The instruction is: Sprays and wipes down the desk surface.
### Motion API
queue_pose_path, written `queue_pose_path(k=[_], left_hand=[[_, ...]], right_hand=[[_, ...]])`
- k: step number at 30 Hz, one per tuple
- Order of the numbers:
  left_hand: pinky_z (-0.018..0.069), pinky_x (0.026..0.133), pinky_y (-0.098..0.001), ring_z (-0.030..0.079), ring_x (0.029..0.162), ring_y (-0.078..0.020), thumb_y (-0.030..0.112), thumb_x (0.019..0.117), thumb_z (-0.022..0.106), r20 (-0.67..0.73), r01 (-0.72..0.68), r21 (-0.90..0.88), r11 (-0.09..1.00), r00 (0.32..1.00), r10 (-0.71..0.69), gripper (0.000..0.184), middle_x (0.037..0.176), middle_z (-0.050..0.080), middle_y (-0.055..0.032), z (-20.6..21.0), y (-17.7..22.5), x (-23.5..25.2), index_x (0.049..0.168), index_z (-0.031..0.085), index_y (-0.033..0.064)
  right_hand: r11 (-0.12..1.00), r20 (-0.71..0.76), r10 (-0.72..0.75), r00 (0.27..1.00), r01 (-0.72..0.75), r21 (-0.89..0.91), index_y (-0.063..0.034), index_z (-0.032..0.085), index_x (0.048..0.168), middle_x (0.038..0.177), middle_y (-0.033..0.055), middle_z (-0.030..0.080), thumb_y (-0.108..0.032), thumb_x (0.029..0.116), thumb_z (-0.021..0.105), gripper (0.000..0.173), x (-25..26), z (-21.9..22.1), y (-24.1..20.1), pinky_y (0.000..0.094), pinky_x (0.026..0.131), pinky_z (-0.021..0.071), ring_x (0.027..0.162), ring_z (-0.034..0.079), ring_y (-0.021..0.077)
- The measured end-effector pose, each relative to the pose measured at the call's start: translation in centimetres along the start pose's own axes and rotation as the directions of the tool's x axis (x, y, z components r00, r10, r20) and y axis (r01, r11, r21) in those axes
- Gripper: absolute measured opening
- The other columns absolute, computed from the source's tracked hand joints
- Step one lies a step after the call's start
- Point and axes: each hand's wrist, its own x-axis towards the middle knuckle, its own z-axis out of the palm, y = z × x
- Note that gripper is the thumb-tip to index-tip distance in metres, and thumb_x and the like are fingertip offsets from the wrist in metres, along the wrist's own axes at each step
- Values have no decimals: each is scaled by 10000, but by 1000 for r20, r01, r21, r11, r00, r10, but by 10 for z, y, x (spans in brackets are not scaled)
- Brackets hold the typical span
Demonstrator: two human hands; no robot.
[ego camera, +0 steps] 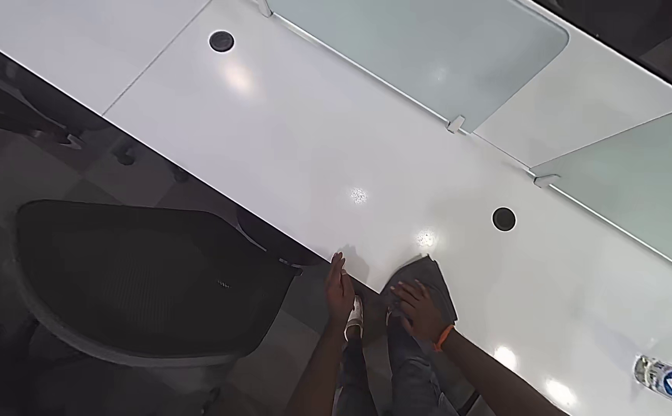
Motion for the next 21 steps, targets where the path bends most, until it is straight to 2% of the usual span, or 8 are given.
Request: queue_pose_path(k=[2, 4, 7, 10, 13, 15, 17, 21], left_hand=[[444, 1158, -430, 540, 1374, -345, 29, 1003, 398, -2, 28, 9, 1000, 1000, -28, 388, 1414, 570, -294, -9, -3, -12, 1273, 615, -145], [470, 1126, -429, 578, 1331, -327, 45, 1002, 409, 10, 59, 56, 997, 998, -60, 386, 1395, 593, -269, -9, 1, -20, 1276, 630, -113], [514, 999, -486, 645, 1144, -324, 125, 999, 442, 22, 89, 218, 972, 995, -96, 362, 1201, 685, -204, 0, 12, -25, 1224, 690, -14], [546, 911, -489, 674, 1003, -312, 156, 981, 481, 78, 35, 341, 939, 995, -65, 331, 1042, 710, -157, 10, 28, -27, 1161, 730, 33], [538, 917, -493, 680, 1010, -306, 179, 976, 486, 223, -78, 377, 923, 975, -8, 324, 1041, 726, -128, 22, 39, -27, 1135, 741, 58], [544, 914, -469, 681, 1017, -289, 151, 952, 504, 289, -161, 327, 931, 955, 64, 311, 1068, 727, -124, 32, 40, -24, 1129, 744, 61], [546, 966, -434, 681, 1072, -274, 110, 944, 516, 317, -203, 267, 942, 942, 113, 304, 1108, 723, -132, 44, 42, -16, 1141, 740, 49], [466, 1112, -436, 609, 1270, -286, 121, 980, 491, 414, -335, 165, 928, 877, 244, 342, 1287, 676, -153, 75, 47, -3, 1237, 697, 28]], right_hand=[[998, 71, -67, 995, 65, 26, -181, 725, 1094, 1518, -51, 547, -308, 917, 633, 237, 36, 0, -8, 607, 1218, 239, 1483, 405, 229], [995, 57, -78, 995, 74, 67, -196, 727, 1105, 1473, -43, 582, -287, 909, 647, 231, 60, 0, -12, 601, 1195, 280, 1440, 456, 239], [997, -37, -46, 998, 48, 61, -275, 729, 1161, 1398, -53, 629, -298, 914, 632, 267, 75, 3, -14, 585, 1125, 365, 1333, 548, 230], [996, -86, -13, 996, 21, 91, -272, 735, 1177, 1379, -30, 645, -288, 927, 613, 278, 73, 5, -17, 567, 1095, 405, 1293, 580, 242], [991, -133, 70, 989, -54, 124, -249, 746, 1177, 1360, -15, 660, -318, 903, 634, 305, 54, 2, -11, 552, 1076, 429, 1268, 597, 245], [986, -165, 146, 975, -131, 99, -254, 723, 1227, 1392, -27, 643, -383, 891, 630, 372, 29, 0, -1, 538, 1084, 436, 1297, 584, 230], [971, -215, 239, 947, -235, 46, -274, 683, 1316, 1472, -21, 590, -457, 890, 599, 471, 2, 1, 9, 566, 1124, 395, 1375, 530, 232], [875, -201, 472, 859, -484, -15, -355, 529, 1492, 1643, -5, 387, -549, 899, 515, 624, -2, 3, 10, 653, 1204, 187, 1524, 335, 251]])
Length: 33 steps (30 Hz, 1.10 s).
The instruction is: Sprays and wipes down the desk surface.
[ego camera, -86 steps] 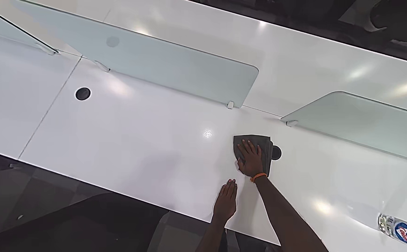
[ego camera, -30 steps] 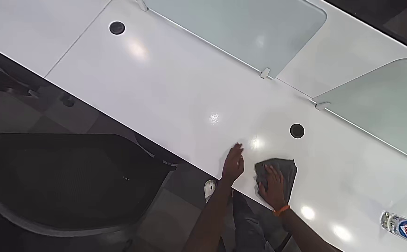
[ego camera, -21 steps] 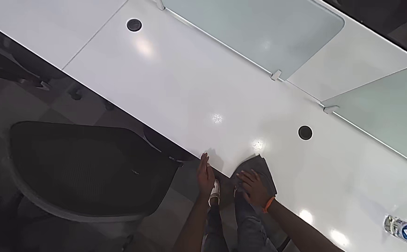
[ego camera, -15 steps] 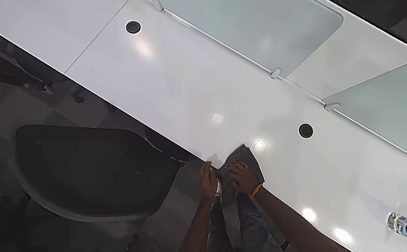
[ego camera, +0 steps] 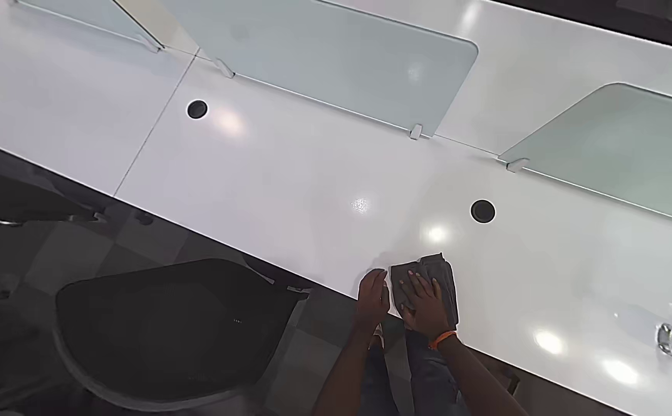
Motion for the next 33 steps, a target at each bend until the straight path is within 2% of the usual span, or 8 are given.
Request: queue_pose_path(k=[4, 6, 10, 13, 18, 22, 27, 33], left_hand=[[327, 1216, -489, 386, 1494, -293, 222, 1048, 407, 240, -215, -4, 977, 948, 210, 442, 1547, 497, -135, 19, -1, 11, 1418, 571, 46], [276, 1240, -481, 314, 1531, -294, 268, 1060, 367, 329, -259, 15, 966, 913, 240, 509, 1609, 412, -145, 22, -1, 11, 1486, 495, 22], [278, 1241, -483, 304, 1531, -340, 316, 1053, 353, 366, -244, 17, 970, 904, 221, 566, 1612, 379, -208, 23, -2, 15, 1497, 465, -18], [297, 1233, -495, 314, 1525, -353, 294, 1042, 399, 341, -215, 20, 976, 919, 195, 551, 1606, 384, -216, 25, 2, 28, 1481, 475, -30], [281, 1245, -468, 294, 1536, -339, 271, 1038, 394, 321, -139, 48, 989, 940, 117, 590, 1632, 319, -239, 37, 3, 48, 1527, 389, -59], [296, 1230, -448, 342, 1514, -341, 265, 1010, 431, 385, -92, 160, 983, 923, 23, 609, 1613, 349, -251, 40, 8, 51, 1514, 406, -75], [289, 1227, -446, 336, 1523, -284, 319, 1033, 397, 475, -196, 349, 917, 880, 7, 567, 1629, 390, -112, 44, 12, 52, 1519, 461, 33], [296, 1221, -444, 337, 1521, -277, 317, 1013, 402, 436, -216, 356, 909, 899, 43, 568, 1604, 426, -122, 46, 10, 50, 1495, 488, 30]], right_hand=[[985, 14, 172, 985, -172, 0, -301, 534, 1501, 1670, 24, 336, -598, 877, 512, 691, 34, -2, -20, 722, 1179, 133, 1546, 285, 298], [973, 23, 229, 973, -229, 10, -293, 495, 1531, 1688, 19, 294, -483, 841, 605, 724, 55, -5, -21, 733, 1178, 110, 1560, 248, 291], [944, 17, 330, 944, -329, -20, -362, 381, 1583, 1695, -13, 276, -235, 973, 528, 640, 98, -14, -17, 727, 1188, 109, 1569, 232, 275], [927, 37, 374, 927, -372, -41, -347, 366, 1592, 1703, -9, 254, -215, 910, 583, 728, 129, -23, -9, 732, 1184, 102, 1575, 208, 282], [916, -27, 396, 918, -397, -51, -353, 385, 1583, 1696, -20, 273, -375, 966, 470, 624, 169, -27, 7, 705, 1201, 96, 1575, 211, 262], [916, -106, 392, 914, -398, -39, -328, 445, 1557, 1667, -5, 340, -528, 914, 419, 673, 195, -30, 16, 696, 1194, 118, 1556, 262, 279], [911, -152, 396, 906, -408, -55, -318, 471, 1542, 1654, 7, 365, -529, 906, 419, 672, 236, -38, 34, 697, 1195, 130, 1549, 280, 281], [888, -177, 444, 878, -458, -41, -341, 487, 1523, 1652, -8, 367, -541, 928, 401, 633, 287, -50, 52, 682, 1206, 127, 1548, 281, 276]])
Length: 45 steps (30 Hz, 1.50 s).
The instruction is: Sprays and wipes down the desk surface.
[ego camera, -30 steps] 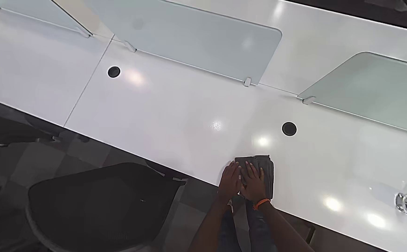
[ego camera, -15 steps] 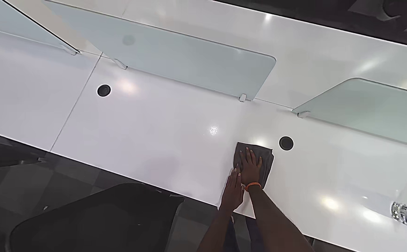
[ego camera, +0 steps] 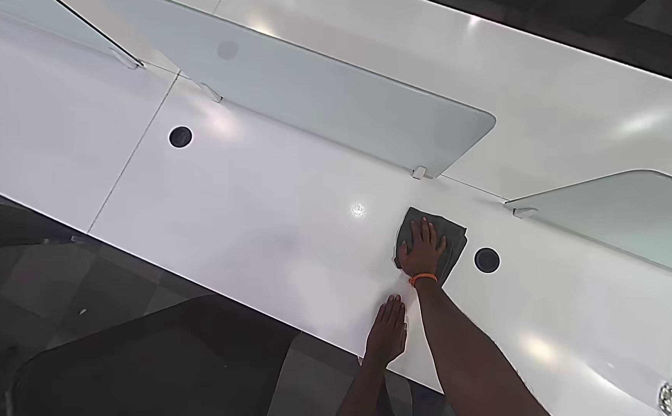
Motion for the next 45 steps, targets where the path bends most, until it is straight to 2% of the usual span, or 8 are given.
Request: queue_pose_path(k=[8, 16, 22, 27, 32, 37, 41, 45], left_hand=[[302, 1223, -429, 354, 1514, -265, 319, 1019, 394, -52, -2, -13, 1000, 999, 1, 551, 1595, 445, -109, 1, -1, 0, 1483, 512, 45], [284, 1235, -443, 321, 1529, -286, 367, 1021, 391, -72, -26, -121, 992, 997, 18, 580, 1615, 410, -123, 1, -4, 0, 1475, 516, 27], [313, 1229, -448, 427, 1469, -302, 306, 1033, 318, -334, -162, -357, 920, 942, 37, 546, 1517, 518, -192, 9, -14, -6, 1373, 587, -27], [349, 1223, -452, 461, 1445, -315, 208, 1040, 330, -363, -72, -625, 777, 908, -208, 499, 1519, 498, -231, -4, -18, -48, 1383, 570, -64], [348, 1232, -447, 406, 1481, -313, 248, 1057, 289, -332, 81, -709, 701, 839, -432, 537, 1551, 450, -242, -2, -20, -143, 1408, 538, -74], [329, 1245, -440, 356, 1510, -306, 272, 1068, 286, -335, 189, -689, 700, 773, -539, 563, 1579, 399, -258, 6, -22, -196, 1469, 458, -82], [308, 1247, -438, 339, 1517, -331, 281, 1060, 290, -292, 251, -645, 722, 792, -536, 590, 1595, 358, -281, 0, -34, -200, 1482, 420, -111], [295, 1253, -458, 316, 1528, -327, 289, 1067, 284, -312, 214, -598, 773, 826, -470, 587, 1601, 357, -268, -14, -46, -186, 1489, 423, -95]], right_hand=[[993, -33, 86, 996, -83, 89, -298, 438, 1542, 1677, -4, 298, -560, 950, 389, 648, 64, -2, -8, 723, 1186, 104, 1569, 200, 290], [993, -76, 73, 994, -66, 98, -286, 434, 1550, 1677, 22, 307, -564, 980, 364, 637, 64, 1, -7, 702, 1203, 84, 1571, 207, 288], [992, -37, -113, 993, 115, 46, -238, 348, 1602, 1710, 23, 221, -522, 1017, 296, 652, -49, 7, 14, 688, 1217, 109, 1588, 147, 264], [987, -12, -159, 987, 159, -25, -176, 448, 1560, 1644, 134, 362, -521, 1007, 297, 669, -202, 7, 41, 699, 1197, 174, 1539, 287, 356], [963, 139, -267, 954, 269, 5, -247, 433, 1568, 1653, 112, 351, -477, 1015, 359, 604, -310, 21, -19, 749, 1173, 155, 1542, 279, 360], [860, 257, -506, 823, 503, 81, -325, 377, 1588, 1684, 43, 299, -456, 1013, 384, 589, -282, 26, -90, 746, 1165, 165, 1558, 245, 335], [800, 291, -599, 746, 575, 170, -386, 389, 1570, 1691, -28, 285, -571, 978, 417, 620, -232, 24, -89, 682, 1220, 102, 1575, 206, 251], [885, 198, -465, 863, 457, 87, -400, 428, 1550, 1668, -21, 338, -673, 967, 395, 644, -182, 13, -30, 697, 1212, 122, 1557, 262, 246]])
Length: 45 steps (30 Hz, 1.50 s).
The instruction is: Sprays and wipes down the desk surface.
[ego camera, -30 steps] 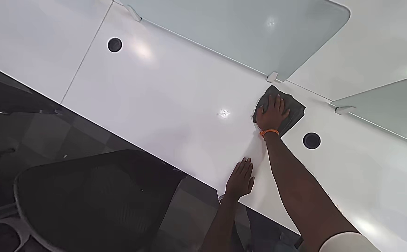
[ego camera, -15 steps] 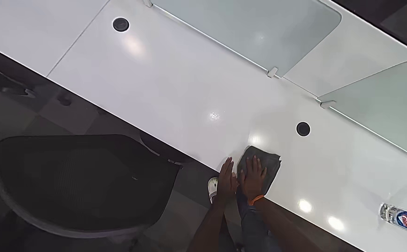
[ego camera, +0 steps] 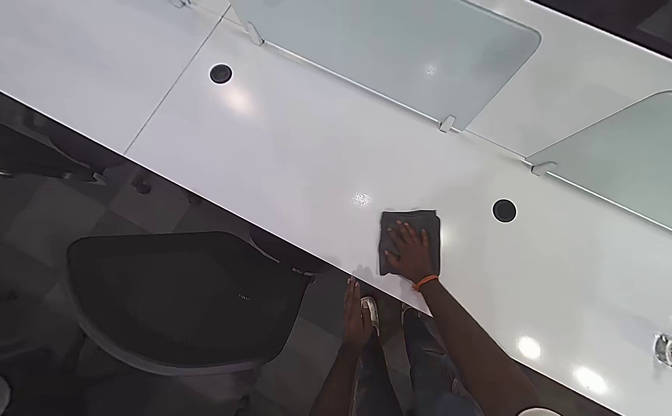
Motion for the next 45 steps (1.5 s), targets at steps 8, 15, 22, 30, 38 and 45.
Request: queue_pose_path(k=[8, 15, 22, 30, 38, 45], left_hand=[[309, 1240, -457, 351, 1512, -323, 240, 1044, 397, 261, -353, 81, 932, 910, 321, 513, 1584, 419, -220, 43, 33, 84, 1459, 502, -43], [267, 1252, -477, 306, 1533, -327, 349, 1062, 311, 346, -455, 106, 884, 850, 397, 604, 1614, 376, -206, 62, 17, 155, 1508, 444, -35], [223, 1260, -507, 265, 1537, -389, 375, 1048, 293, 237, -298, 211, 931, 940, 247, 657, 1613, 316, -290, 89, 25, 162, 1494, 417, -91], [293, 1224, -469, 306, 1521, -372, 440, 971, 414, 184, -132, 435, 891, 981, 56, 789, 1613, 323, -280, 109, 47, 183, 1525, 334, -114], [292, 1215, -487, 333, 1515, -342, 438, 1007, 320, 222, -161, 568, 807, 974, 39, 677, 1606, 399, -185, 113, 47, 183, 1493, 468, -11], [281, 1223, -466, 330, 1519, -315, 417, 1010, 324, 201, -155, 559, 815, 978, 48, 643, 1611, 402, -158, 115, 44, 182, 1487, 495, 21]], right_hand=[[860, -206, 495, 844, -510, -22, -246, 403, 1588, 1672, 134, 303, -628, 969, 361, 729, -69, 12, 21, 733, 1187, 120, 1555, 241, 364], [982, -25, 150, 988, -146, 121, -171, 462, 1551, 1690, 13, 290, -520, 990, 314, 677, -42, 11, -18, 714, 1201, 59, 1573, 219, 259], [992, 42, 123, 991, -123, -7, -411, 373, 1575, 1704, -39, 249, -277, 1042, 428, 552, 49, -18, 9, 740, 1177, 123, 1573, 215, 279], [993, 28, 115, 993, -115, 15, -433, 363, 1571, 1691, -47, 276, -705, 895, 441, 733, 123, -37, 39, 703, 1202, 74, 1575, 194, 245], [992, -130, 97, 987, -85, 92, -357, 636, 1361, 1570, -50, 468, -642, 871, 546, 574, 208, -55, 79, 669, 1208, 153, 1505, 345, 227], [985, -211, -60, 976, 92, 145, -147, 717, 1165, 1354, 84, 630, -598, 812, 656, 576, 305, -89, 140, 626, 1121, 331, 1312, 539, 314]])
